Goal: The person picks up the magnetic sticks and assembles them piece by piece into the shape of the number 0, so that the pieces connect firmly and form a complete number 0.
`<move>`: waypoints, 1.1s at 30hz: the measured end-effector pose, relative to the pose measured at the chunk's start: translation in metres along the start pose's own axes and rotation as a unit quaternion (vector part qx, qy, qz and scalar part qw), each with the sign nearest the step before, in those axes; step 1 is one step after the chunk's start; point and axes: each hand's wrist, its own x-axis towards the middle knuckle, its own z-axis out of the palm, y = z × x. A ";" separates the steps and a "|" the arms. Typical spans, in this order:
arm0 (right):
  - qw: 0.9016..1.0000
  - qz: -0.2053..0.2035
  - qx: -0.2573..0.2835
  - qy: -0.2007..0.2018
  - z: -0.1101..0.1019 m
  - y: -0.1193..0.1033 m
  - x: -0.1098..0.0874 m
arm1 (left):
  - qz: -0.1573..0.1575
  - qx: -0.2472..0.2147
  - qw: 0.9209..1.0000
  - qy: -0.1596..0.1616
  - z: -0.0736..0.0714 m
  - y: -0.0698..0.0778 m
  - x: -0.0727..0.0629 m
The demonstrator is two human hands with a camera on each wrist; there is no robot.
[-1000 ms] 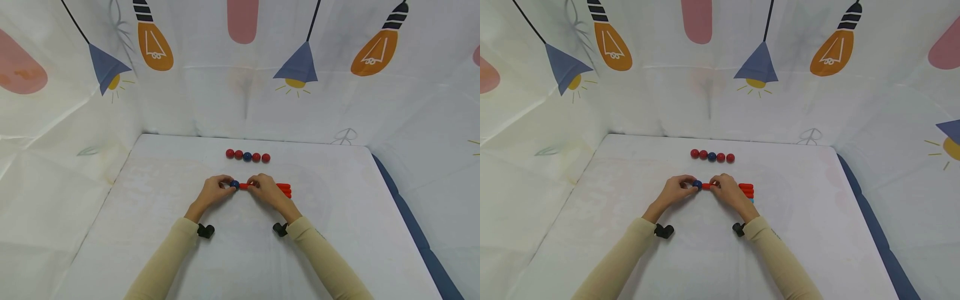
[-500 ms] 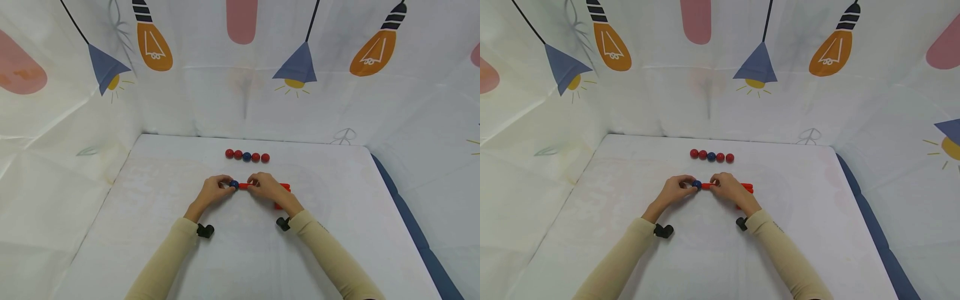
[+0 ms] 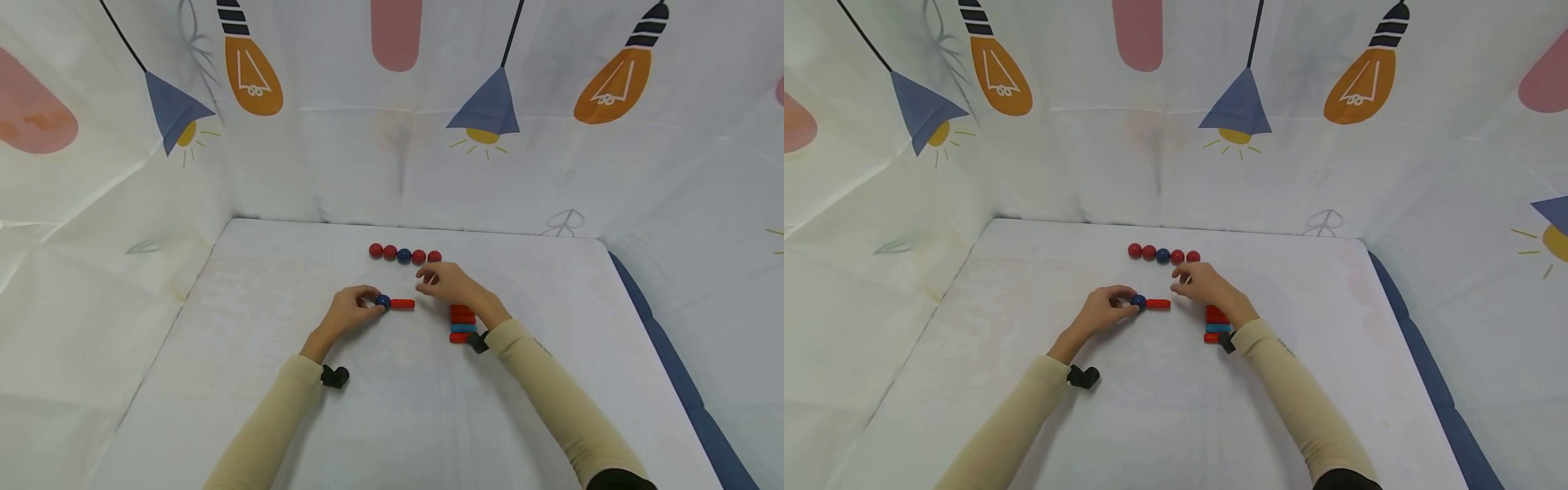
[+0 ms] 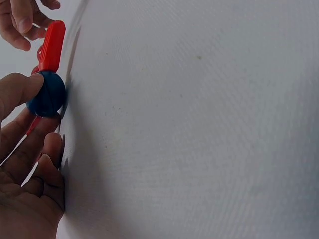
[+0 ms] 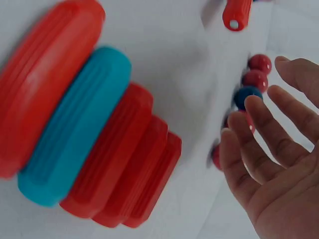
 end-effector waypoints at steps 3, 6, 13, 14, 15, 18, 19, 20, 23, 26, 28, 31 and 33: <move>1.000 0.003 0.009 0.022 -0.006 0.007 0.002 | 0.002 -0.001 1.000 0.000 -0.001 0.000 -0.001; 0.999 0.009 0.021 0.050 -0.011 0.014 0.004 | 0.004 -0.004 1.000 0.000 -0.002 0.000 -0.002; 0.992 0.034 0.047 0.108 -0.012 0.030 0.010 | 0.009 -0.007 1.000 0.004 -0.002 -0.001 -0.002; 0.991 0.040 0.050 0.117 -0.012 0.032 0.011 | 0.009 -0.007 1.000 0.004 -0.002 -0.001 -0.002; 0.990 0.044 0.052 0.127 -0.011 0.033 0.012 | 0.008 -0.007 1.000 0.004 -0.001 -0.001 -0.002; 0.985 0.058 0.052 0.152 -0.010 0.036 0.014 | 0.008 -0.009 1.000 0.002 -0.001 0.000 -0.002; 0.984 0.063 0.051 0.159 -0.010 0.037 0.015 | 0.007 -0.009 1.000 0.001 -0.001 0.000 -0.003; 0.983 0.067 0.052 0.165 -0.010 0.037 0.016 | 0.006 -0.008 1.000 0.000 -0.002 0.001 -0.003; 0.981 0.075 0.055 0.170 -0.009 0.038 0.017 | 0.001 -0.010 1.000 -0.001 -0.002 0.002 -0.004; 0.981 0.086 0.063 0.165 -0.008 0.039 0.019 | 0.001 -0.009 1.000 0.000 -0.003 0.003 -0.004; 0.981 0.094 0.070 0.158 -0.007 0.040 0.020 | 0.004 -0.008 1.000 0.000 -0.003 0.002 -0.004; 0.980 0.105 0.076 0.149 -0.004 0.042 0.023 | 0.006 -0.006 1.000 0.000 -0.003 0.001 -0.003; 0.980 0.111 0.074 0.145 -0.002 0.042 0.024 | 0.006 -0.006 1.000 0.000 -0.003 0.001 -0.003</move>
